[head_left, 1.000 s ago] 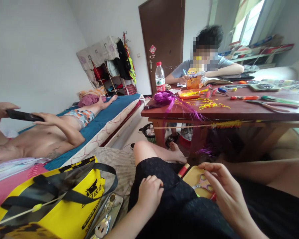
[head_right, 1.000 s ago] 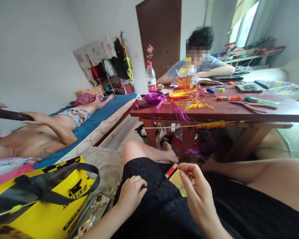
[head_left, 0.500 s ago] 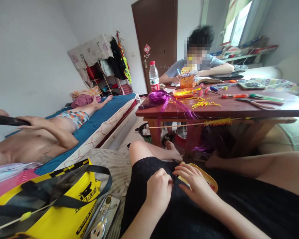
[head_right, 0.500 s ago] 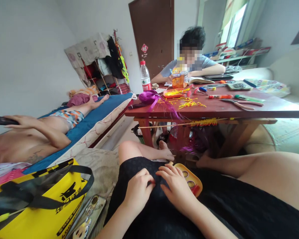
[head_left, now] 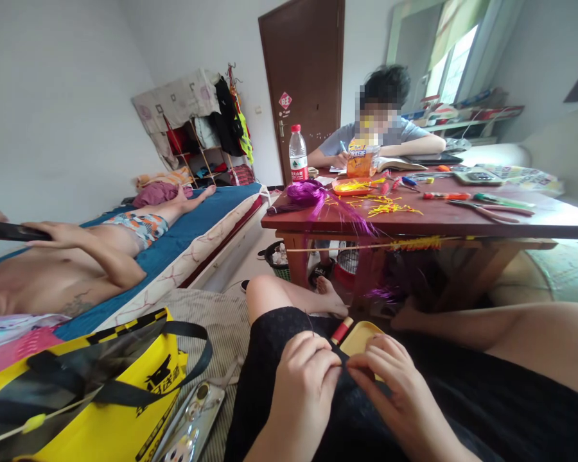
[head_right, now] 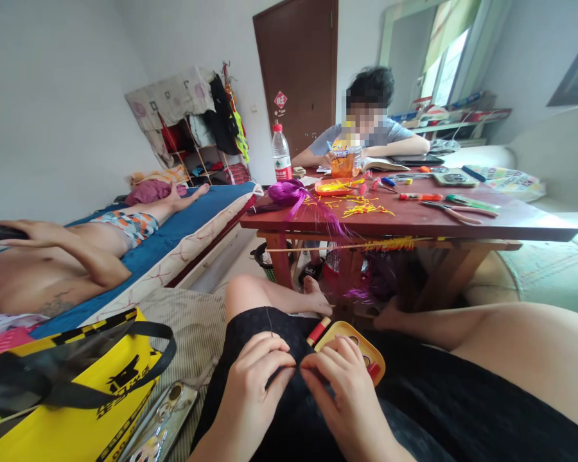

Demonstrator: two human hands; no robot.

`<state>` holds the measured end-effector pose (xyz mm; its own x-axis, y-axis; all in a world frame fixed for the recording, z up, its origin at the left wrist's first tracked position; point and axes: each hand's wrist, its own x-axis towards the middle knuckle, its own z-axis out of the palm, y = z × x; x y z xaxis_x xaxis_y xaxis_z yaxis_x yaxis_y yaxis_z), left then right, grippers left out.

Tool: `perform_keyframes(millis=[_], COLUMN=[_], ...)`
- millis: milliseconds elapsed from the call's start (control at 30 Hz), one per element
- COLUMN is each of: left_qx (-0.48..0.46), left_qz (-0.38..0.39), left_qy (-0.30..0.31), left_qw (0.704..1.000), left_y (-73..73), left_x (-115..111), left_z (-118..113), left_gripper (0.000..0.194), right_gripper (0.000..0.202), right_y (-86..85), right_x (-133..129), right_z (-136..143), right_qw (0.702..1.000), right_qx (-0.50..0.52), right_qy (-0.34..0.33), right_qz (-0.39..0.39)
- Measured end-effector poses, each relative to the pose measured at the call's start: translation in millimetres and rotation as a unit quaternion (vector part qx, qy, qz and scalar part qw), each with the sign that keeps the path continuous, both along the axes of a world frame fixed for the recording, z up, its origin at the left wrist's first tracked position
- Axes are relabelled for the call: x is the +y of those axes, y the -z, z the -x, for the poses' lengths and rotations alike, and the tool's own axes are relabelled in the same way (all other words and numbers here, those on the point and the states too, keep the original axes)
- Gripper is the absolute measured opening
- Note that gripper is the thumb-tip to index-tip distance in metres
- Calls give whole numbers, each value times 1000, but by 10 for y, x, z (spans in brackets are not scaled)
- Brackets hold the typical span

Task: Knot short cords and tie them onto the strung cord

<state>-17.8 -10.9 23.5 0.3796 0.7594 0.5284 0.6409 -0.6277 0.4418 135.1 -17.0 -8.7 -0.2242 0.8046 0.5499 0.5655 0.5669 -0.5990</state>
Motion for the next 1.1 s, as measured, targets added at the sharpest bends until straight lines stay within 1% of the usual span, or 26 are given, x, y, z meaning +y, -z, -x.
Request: perform_keyframes(millis=[133,267,367,433,500,633,767,867,1000,1100], left_qx=[-13,-7,5,10,11,19,32,39,38,35], left_qz=[-29,-34,-41,-48,-52,-45,-34,-32,-28,-28], left_qy=[3,-1,-5,-5,-5,-2,3,3,-5,-5], left_qw=[999,999,999,999,999,999,999,999,999,999], left_y=[-34,-41,-34,-32,-36,-49,-43,-40,-47,-49], left_x=[-18,-19,-20,-23,-27,-37,-47,-50,-45,-47], left_z=[7,29,34,36,40,51,42,39,47,46], left_gripper=[14,13,13,14,14,13,12,13,12,12], right_gripper=[3,7,12,8,4,6,8,5,8,6], right_y=[-30,-51,-66,-61,-42,-6,-15,-22,-14,-16], right_x=[-18,-55,-57,-48,-47,-73,-83,-75,-77,-82], right_z=[-3,-37,-3,17,5,-74,-50,-3,-23,-46], right_qw=[1000,999,999,999,998,997,997,996,994,994], right_qx=[-10,4,-9,-18,-20,-17,-31,-40,-29,-19], right_qy=[16,41,29,21,30,54,35,27,61,70], right_qz=[-21,-19,-25,-34,-44,-53,-63,-71,-80,-80])
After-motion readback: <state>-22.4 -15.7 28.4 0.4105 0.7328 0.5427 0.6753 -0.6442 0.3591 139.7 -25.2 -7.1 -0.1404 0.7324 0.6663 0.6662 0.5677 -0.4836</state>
